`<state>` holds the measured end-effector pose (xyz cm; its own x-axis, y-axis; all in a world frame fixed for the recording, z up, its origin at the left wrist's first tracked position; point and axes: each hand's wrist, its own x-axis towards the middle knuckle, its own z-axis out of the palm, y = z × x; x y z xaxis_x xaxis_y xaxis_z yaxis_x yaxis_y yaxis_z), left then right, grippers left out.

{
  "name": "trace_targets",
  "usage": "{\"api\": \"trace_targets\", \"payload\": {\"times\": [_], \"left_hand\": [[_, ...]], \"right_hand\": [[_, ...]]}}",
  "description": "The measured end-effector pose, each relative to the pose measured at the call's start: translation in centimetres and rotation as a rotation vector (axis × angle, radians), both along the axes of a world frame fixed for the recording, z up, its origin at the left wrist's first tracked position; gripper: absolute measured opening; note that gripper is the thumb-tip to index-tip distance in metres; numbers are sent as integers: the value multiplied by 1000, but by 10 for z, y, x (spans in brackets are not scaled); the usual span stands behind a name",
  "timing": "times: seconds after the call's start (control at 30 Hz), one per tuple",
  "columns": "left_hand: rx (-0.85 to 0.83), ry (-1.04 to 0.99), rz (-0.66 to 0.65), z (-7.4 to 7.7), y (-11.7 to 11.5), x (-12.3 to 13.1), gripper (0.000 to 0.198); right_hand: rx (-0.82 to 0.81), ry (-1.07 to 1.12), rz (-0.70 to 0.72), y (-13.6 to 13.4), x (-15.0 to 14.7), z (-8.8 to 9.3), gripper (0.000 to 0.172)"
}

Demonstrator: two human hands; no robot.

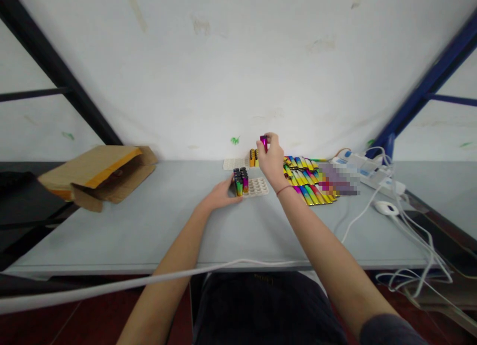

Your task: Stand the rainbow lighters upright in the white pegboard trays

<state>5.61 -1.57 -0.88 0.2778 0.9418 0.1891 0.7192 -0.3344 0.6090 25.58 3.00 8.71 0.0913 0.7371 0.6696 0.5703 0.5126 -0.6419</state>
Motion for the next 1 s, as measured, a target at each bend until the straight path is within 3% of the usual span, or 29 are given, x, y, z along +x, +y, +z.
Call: {"api": "trace_targets", "payload": {"times": [0.1, 0.23, 0.37, 0.5, 0.7, 1.0], "left_hand": [[-10, 2, -1, 1, 0, 1, 105], [19, -20, -39, 1, 0, 2, 100], [13, 20, -36, -1, 2, 1, 101], [4, 27, -15, -2, 3, 0, 99], [6, -11, -23, -2, 3, -1, 98], [2, -22, -6, -3, 4, -1, 100]], "right_hand": [[147, 190, 13, 33, -23, 1, 41], [126, 386, -45, 44, -40, -12, 52], [127, 531, -174, 25, -37, -34, 55], [45, 398, -221, 1, -19, -55, 48], [-137, 324, -107, -29, 3, -79, 32], [-370, 528, -32, -51, -6, -92, 51]]}}
